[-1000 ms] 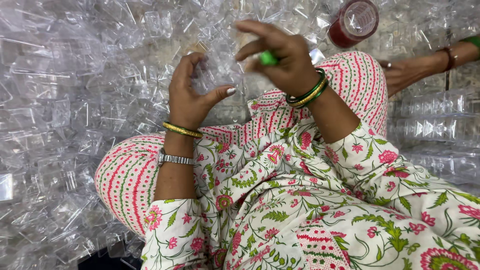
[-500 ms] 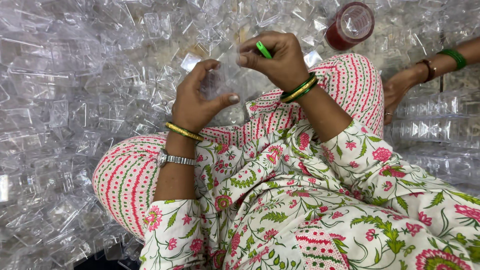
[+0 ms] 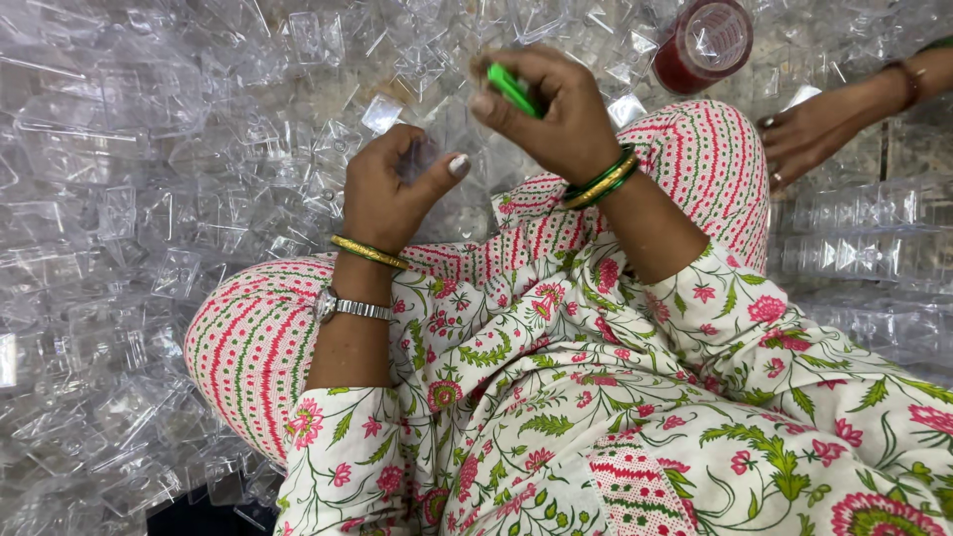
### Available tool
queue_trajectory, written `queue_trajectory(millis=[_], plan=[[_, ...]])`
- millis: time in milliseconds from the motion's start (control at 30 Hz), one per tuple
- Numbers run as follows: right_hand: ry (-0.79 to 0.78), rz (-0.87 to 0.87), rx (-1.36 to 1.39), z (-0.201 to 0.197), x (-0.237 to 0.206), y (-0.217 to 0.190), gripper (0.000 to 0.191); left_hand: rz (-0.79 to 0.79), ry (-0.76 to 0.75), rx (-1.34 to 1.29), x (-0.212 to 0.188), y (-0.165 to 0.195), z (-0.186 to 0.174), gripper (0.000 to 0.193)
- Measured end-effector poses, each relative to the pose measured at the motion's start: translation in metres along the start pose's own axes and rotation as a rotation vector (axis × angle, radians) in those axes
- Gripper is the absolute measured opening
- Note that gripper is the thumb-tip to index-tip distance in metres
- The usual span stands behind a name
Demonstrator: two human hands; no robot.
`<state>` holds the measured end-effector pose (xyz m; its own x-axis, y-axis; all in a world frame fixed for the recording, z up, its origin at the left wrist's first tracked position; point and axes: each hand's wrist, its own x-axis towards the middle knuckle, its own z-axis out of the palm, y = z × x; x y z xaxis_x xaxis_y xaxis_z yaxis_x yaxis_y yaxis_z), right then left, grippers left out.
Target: The person sits on the floor among piles of clear plastic boxes and marks each box with a green marker, then stacks the marked boxes together with both hands. They handle the boxes one at a time, setting finished ones aside.
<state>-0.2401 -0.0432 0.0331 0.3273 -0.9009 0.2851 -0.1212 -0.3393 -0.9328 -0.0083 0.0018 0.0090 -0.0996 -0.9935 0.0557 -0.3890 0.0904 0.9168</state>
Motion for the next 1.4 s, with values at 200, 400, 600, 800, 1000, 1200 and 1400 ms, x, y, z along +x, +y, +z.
queue_trajectory(millis=[200,400,600,800,1000,1200,1400], plan=[[0.008,-0.103,-0.353,-0.005,-0.001,-0.001,0.024,0.092,0.144,0.12,0.0,0.004,-0.001,0.059],[0.108,0.022,0.017,0.016,-0.003,0.007,0.012,0.115,0.145,0.193,-0.002,0.006,0.001,0.06],[0.127,0.085,-0.014,0.02,-0.005,0.01,0.008,0.108,0.161,0.247,-0.003,0.007,0.005,0.061],[0.043,0.028,0.116,0.017,-0.006,0.013,0.006,0.05,0.135,0.238,-0.003,0.006,0.006,0.06],[-0.072,-0.089,0.095,0.006,-0.005,0.011,0.007,0.03,0.106,0.142,-0.004,0.002,0.006,0.058],[-0.13,-0.111,0.131,0.001,-0.003,0.007,0.007,-0.009,0.088,0.088,-0.003,0.002,0.006,0.058],[-0.19,-0.101,0.281,-0.008,-0.002,0.006,0.008,-0.075,0.065,0.043,-0.002,0.0,0.006,0.058]])
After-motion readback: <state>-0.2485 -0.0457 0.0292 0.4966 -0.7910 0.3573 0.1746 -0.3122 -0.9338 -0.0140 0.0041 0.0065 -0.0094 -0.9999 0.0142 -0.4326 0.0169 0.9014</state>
